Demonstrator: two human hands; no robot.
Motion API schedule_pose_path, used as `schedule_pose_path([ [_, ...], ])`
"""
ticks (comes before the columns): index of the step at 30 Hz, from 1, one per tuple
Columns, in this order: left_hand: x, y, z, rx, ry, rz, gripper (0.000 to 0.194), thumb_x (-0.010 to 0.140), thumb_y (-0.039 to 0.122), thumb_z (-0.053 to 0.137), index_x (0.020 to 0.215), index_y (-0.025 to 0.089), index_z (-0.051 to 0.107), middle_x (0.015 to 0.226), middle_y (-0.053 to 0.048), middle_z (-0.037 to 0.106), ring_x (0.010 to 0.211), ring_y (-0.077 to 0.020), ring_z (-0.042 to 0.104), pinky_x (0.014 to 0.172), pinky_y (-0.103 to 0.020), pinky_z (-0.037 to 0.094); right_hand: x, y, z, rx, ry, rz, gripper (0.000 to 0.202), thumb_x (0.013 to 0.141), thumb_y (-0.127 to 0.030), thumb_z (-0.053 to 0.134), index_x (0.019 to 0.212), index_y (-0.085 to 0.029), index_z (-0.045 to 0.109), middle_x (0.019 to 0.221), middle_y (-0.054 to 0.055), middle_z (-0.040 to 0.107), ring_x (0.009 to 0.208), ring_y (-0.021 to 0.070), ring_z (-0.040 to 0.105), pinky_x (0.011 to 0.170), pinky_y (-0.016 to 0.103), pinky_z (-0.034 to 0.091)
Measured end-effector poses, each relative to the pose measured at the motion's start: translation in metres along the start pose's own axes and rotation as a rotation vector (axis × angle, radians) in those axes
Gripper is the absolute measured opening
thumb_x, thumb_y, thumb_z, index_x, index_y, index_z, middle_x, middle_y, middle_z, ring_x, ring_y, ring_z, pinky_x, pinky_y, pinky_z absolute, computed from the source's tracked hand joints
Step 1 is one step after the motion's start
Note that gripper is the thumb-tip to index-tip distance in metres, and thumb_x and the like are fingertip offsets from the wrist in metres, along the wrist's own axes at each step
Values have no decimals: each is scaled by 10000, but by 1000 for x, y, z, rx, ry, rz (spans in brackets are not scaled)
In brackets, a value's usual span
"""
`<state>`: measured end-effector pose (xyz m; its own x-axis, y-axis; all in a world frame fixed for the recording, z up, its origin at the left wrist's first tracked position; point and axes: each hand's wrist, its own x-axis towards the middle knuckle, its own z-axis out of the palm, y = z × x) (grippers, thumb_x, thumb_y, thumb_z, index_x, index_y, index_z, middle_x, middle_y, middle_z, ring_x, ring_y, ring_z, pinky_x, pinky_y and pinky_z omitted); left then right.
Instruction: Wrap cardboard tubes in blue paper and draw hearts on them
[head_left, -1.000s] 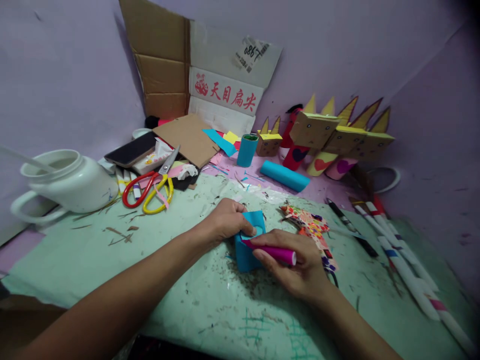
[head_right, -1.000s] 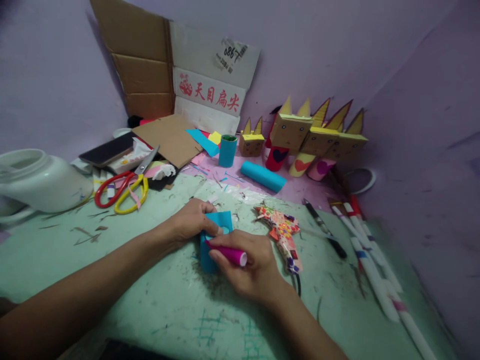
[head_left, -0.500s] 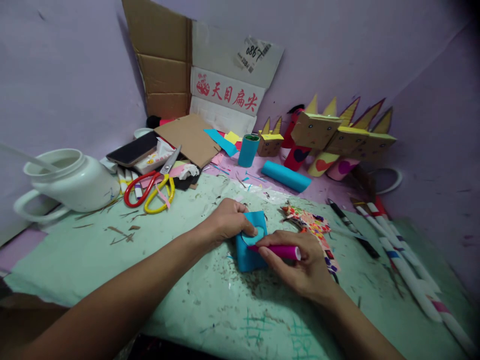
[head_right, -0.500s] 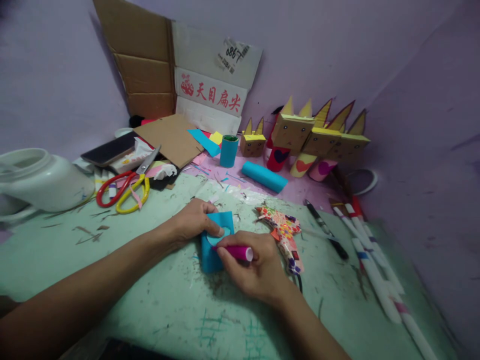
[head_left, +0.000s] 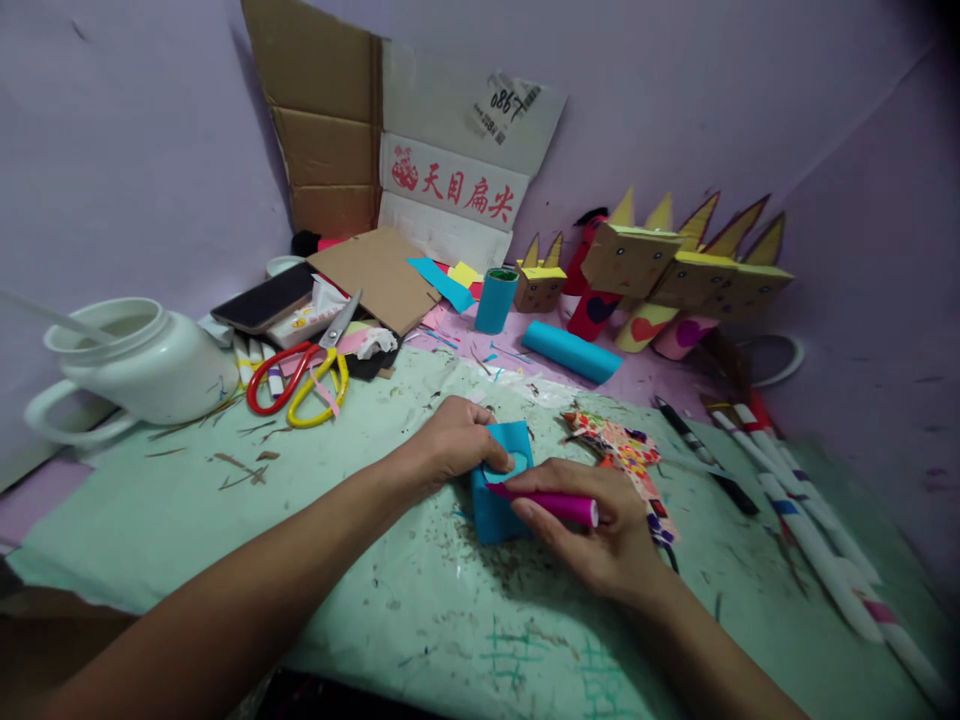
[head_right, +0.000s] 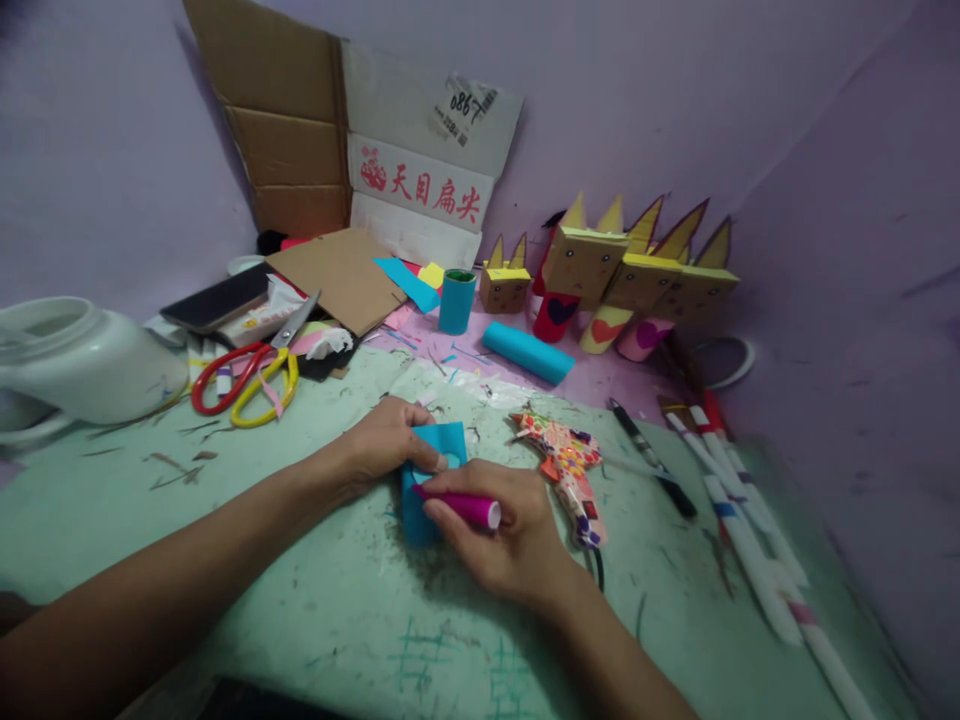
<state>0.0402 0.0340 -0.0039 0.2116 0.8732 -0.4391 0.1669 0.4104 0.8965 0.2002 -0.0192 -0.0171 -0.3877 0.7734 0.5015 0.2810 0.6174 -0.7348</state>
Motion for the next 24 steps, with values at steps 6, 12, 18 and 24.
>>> schedule_pose_path([
  [6, 0, -1, 0, -25, -9, 15, 214, 438, 37, 662, 396, 164, 495, 374, 59, 473, 393, -74, 380, 396, -217, 275, 0, 2, 0, -17, -16, -6, 150, 794, -132, 649, 895, -196, 740, 702, 15, 738, 520, 115, 645, 483, 215, 503],
  [12, 1, -1, -1, -19, -19, 4, 202, 436, 35, 663, 401, 155, 504, 374, 63, 470, 383, -65, 366, 393, -215, 266, -1, 1, -2, -63, -13, 93, 98, 784, -153, 639, 791, -178, 734, 573, -11, 675, 435, 99, 558, 428, 217, 433],
  [18, 2, -2, -2, -21, -28, 16, 190, 427, 52, 669, 407, 156, 512, 371, 67, 469, 382, -65, 363, 389, -212, 258, -2, 5, -4, -70, -21, 140, 87, 781, -168, 646, 743, -162, 724, 561, -2, 671, 430, 99, 546, 417, 217, 410],
  [24, 2, -2, -1, -15, -15, 13, 174, 413, 61, 658, 402, 159, 514, 369, 67, 471, 386, -67, 363, 388, -216, 263, -1, 2, -1, -10, -1, 2, 119, 795, -117, 651, 865, -159, 737, 693, 29, 731, 523, 107, 636, 492, 207, 481],
])
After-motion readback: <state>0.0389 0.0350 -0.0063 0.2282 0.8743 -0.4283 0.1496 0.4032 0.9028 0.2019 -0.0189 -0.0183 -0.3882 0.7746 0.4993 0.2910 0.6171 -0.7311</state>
